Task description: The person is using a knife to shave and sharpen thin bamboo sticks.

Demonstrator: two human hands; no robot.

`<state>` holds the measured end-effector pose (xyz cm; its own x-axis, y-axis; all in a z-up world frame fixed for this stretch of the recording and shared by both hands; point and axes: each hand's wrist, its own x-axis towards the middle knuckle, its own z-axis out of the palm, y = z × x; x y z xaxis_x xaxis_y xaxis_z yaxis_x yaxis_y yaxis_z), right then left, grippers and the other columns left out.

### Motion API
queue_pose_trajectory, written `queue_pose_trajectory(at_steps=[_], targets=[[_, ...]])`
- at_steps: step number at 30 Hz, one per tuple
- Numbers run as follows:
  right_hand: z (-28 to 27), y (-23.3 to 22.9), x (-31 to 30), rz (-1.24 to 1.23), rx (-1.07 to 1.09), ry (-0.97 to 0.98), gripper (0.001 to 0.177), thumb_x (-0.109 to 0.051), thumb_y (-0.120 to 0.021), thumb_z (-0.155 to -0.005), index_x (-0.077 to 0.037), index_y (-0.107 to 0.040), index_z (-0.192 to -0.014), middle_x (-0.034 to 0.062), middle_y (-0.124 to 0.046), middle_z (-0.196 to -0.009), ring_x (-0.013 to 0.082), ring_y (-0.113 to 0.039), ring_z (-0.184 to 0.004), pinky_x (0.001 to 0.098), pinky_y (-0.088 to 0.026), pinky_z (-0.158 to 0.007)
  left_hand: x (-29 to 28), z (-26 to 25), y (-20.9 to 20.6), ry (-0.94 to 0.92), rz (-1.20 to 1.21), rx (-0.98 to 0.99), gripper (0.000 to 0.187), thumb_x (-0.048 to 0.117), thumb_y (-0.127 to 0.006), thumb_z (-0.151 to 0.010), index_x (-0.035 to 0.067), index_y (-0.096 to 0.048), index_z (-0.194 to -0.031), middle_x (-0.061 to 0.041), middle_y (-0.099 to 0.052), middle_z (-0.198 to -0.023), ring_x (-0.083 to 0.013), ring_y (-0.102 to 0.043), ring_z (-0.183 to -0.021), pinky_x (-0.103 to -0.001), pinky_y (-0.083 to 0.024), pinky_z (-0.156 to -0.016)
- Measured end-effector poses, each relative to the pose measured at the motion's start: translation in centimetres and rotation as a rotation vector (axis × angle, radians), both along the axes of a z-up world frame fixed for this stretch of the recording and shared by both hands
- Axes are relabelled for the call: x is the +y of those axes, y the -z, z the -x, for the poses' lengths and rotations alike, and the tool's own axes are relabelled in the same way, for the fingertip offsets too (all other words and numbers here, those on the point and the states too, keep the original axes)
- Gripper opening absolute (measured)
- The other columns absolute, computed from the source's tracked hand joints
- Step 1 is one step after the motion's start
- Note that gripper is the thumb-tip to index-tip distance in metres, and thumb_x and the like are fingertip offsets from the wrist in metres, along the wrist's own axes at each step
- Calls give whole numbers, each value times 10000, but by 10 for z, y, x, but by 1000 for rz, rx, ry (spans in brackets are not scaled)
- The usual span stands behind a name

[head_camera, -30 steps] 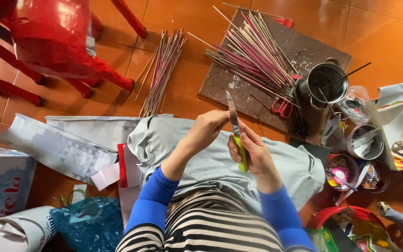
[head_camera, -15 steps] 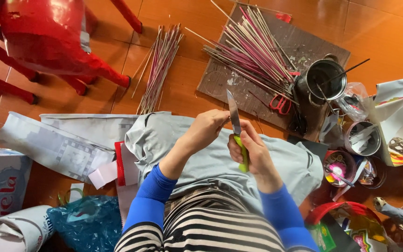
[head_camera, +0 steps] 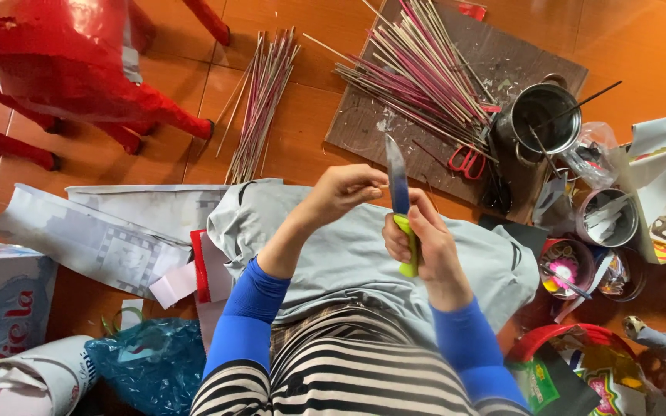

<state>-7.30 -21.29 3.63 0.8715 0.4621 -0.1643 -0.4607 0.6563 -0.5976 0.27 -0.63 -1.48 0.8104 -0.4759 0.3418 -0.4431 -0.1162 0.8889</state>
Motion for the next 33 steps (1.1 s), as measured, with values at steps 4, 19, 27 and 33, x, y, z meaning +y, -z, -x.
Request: queue_pose_trajectory(at_steps=[4, 19, 27, 33], targets=[[9, -17, -3, -14, -28, -47, 304, -290, -442, -1110, -119, -472, -1360, 57, -431, -732, 123, -370, -580, 256, -326, -502, 8, 2, -7, 185, 384, 528, 146, 87, -712, -1004, -7, -723, -1115, -45, -692, -1000, -105, -615, -931, -280, -514, -810], [30, -12, -13, -78, 21, -175, 380, -393, -474, -1117, -123, -461, -1384, 32, -405, -685, 108, -340, -558, 256, -286, -493, 13, 6, -34, 408, 225, 731, 187, 126, -754, -956, -12, -768, -1081, -48, -765, -980, -86, -690, -944, -255, -562, -867], [26, -4, -12, -61, 62, -148, 356, -393, -438, -1115, -134, -468, -1358, 19, -383, -670, 106, -321, -539, 262, -286, -485, 15, 1, -46, 354, 118, 581, 179, 145, -763, -946, 7, -772, -1059, -41, -770, -952, -80, -704, -914, -248, -571, -824], [23, 1, -11, -59, 41, -116, 325, -360, -412, -1134, -105, -480, -1323, 15, -399, -664, 89, -329, -522, 252, -296, -470, 12, -1, -39, 356, 82, 566, 178, 160, -753, -955, 13, -769, -1054, -32, -764, -941, -74, -695, -899, -252, -567, -811]])
